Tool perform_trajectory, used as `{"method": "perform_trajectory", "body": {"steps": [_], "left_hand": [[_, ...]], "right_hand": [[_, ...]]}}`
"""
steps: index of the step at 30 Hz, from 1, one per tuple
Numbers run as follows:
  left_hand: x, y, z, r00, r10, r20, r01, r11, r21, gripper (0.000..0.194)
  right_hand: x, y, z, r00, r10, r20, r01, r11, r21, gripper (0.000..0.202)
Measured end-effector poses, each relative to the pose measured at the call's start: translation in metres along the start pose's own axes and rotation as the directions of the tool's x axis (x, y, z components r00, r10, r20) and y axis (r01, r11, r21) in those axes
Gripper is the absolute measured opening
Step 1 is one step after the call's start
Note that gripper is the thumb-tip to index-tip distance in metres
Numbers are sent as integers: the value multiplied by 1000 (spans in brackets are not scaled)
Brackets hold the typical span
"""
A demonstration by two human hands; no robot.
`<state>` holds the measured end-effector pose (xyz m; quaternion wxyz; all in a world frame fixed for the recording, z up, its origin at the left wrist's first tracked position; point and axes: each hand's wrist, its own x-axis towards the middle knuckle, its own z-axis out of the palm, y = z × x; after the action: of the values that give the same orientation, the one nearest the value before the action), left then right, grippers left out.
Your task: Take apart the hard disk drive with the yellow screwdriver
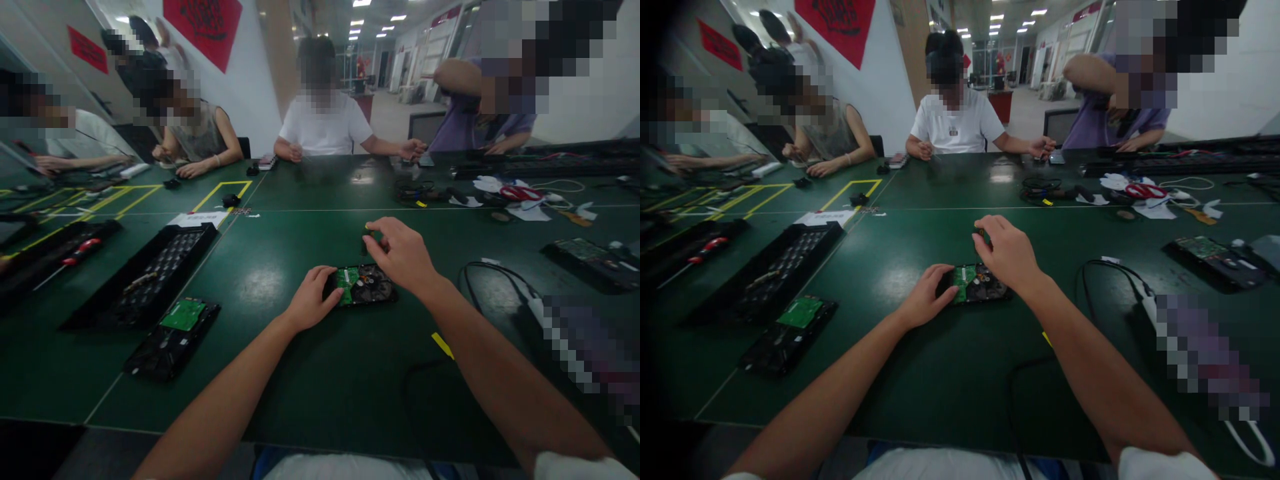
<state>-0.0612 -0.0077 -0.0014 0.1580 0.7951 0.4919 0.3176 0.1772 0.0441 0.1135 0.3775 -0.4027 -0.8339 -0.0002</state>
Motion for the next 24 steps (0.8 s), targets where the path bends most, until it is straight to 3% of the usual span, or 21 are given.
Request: {"method": "perform_trajectory", "body": {"steps": [7, 14, 24], "left_hand": [[0, 2, -2, 1000, 4, 14, -4, 1000, -20, 45], [-1, -1, 1, 1000, 17, 3, -17, 1000, -6, 41], [0, -1, 0, 999, 34, 2, -34, 999, -17, 38]], "right_hand": [[0, 2, 1, 997, 71, -21, -70, 997, 22, 15], [0, 1, -1, 1000, 7, 1, -7, 1000, 10, 15], [0, 2, -2, 999, 40, 8, -40, 999, 4, 13]]}}
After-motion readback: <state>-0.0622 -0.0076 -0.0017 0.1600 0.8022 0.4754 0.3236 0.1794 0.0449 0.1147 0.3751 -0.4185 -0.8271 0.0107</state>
